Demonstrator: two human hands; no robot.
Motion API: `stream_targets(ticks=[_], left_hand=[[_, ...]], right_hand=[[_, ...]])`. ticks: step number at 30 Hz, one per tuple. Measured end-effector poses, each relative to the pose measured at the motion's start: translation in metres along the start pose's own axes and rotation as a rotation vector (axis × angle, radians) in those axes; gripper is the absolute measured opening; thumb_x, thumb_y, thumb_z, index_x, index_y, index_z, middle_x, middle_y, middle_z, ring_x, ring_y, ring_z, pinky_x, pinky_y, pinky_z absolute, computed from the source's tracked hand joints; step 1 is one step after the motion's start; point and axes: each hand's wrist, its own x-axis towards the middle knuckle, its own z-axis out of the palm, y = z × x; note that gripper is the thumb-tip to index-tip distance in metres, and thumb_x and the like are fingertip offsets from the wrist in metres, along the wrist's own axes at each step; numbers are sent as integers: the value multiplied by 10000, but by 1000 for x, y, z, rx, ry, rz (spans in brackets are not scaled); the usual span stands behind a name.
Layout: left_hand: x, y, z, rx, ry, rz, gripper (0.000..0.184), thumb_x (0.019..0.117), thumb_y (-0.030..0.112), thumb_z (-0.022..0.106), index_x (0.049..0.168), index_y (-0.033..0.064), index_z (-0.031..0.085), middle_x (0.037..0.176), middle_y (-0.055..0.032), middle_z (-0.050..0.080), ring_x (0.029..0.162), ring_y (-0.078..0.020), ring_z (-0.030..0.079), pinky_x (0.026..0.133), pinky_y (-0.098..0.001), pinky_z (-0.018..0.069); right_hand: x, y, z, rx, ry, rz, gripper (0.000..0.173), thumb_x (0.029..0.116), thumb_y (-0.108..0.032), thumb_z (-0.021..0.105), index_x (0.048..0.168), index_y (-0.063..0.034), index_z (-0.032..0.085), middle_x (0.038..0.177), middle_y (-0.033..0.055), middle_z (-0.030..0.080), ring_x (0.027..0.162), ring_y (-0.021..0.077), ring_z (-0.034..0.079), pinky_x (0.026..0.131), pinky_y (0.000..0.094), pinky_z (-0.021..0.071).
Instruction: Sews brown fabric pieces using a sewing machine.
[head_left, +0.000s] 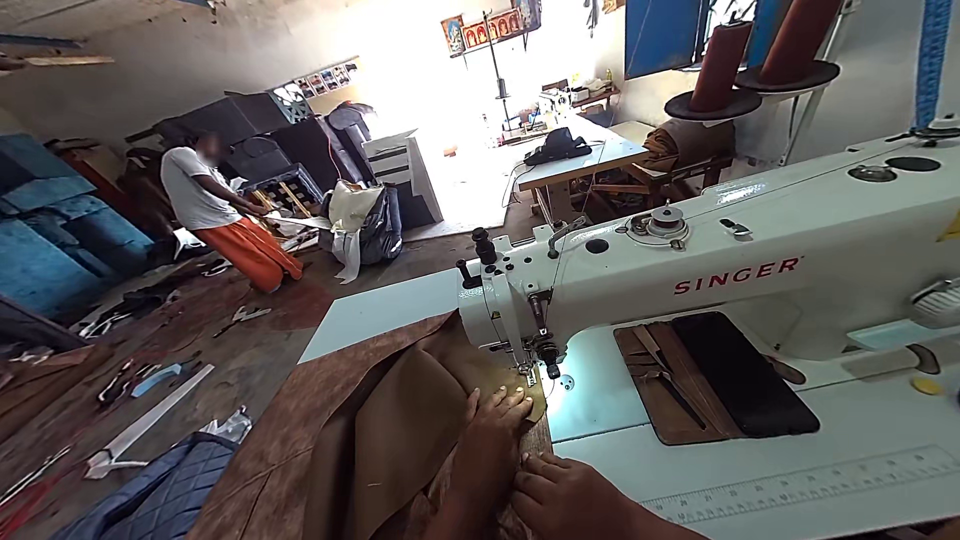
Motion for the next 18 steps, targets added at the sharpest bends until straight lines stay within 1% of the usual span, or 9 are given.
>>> stream_targets(ticks=[2,6,8,10,12,14,16,18], left_hand=[[1,-3,4,19,58,39,326,972,48,556,1210,120,766,1305,-50,715,1271,-320,639,1140,-668,332],[6,-7,9,62,112,82,340,952,25,556,1199,117,770,1290,-43,724,1251,-316,656,1116,-682,358],[9,-9,9,80,115,88,335,957,28,554,1198,114,770,1288,-44,725,1250,-313,656,1113,-681,361],[12,-11,9,80,107,96,343,951,16,541,1193,100,769,1282,-57,727,1255,-316,654,1122,-677,353],[15,-12,8,83,85,85,340,964,25,533,1200,106,764,1286,-50,726,1272,-301,644,1142,-678,322],[17,-10,4,71,17,34,341,990,33,510,1221,109,748,1317,-36,710,1320,-280,608,1178,-664,263],[19,-7,-2,12,-69,-52,331,1018,62,474,1222,94,733,1363,-34,683,1379,-255,555,1219,-626,191],[25,0,-12,-76,-167,-197,323,1058,133,470,1251,95,727,1403,-35,655,1432,-228,493,1247,-580,117]], right_hand=[[1,-1,0,-1,0,22,122,910,-44,610,951,-83,719,1012,93,769,1032,240,750,886,356,607],[3,-2,-1,2,-8,56,137,905,-32,616,979,-69,726,1035,113,767,1055,255,745,907,364,602],[4,-2,-1,3,-22,68,158,903,-27,614,1007,-62,728,1057,126,763,1073,269,740,924,374,595],[5,-2,-1,26,-62,89,200,899,-15,619,1065,-43,727,1110,150,753,1117,294,723,960,395,580],[6,-2,-2,53,-93,108,235,891,-6,627,1103,-29,725,1149,171,742,1145,312,711,983,409,569],[7,-1,-3,63,-114,109,249,895,-12,625,1123,-30,723,1172,175,737,1162,315,703,995,413,560],[8,0,-5,70,-134,108,256,898,-10,623,1135,-28,719,1193,181,730,1175,324,696,1002,417,556],[9,0,-6,80,-132,104,235,902,-12,621,1113,-19,725,1195,193,731,1166,339,701,989,425,562]])
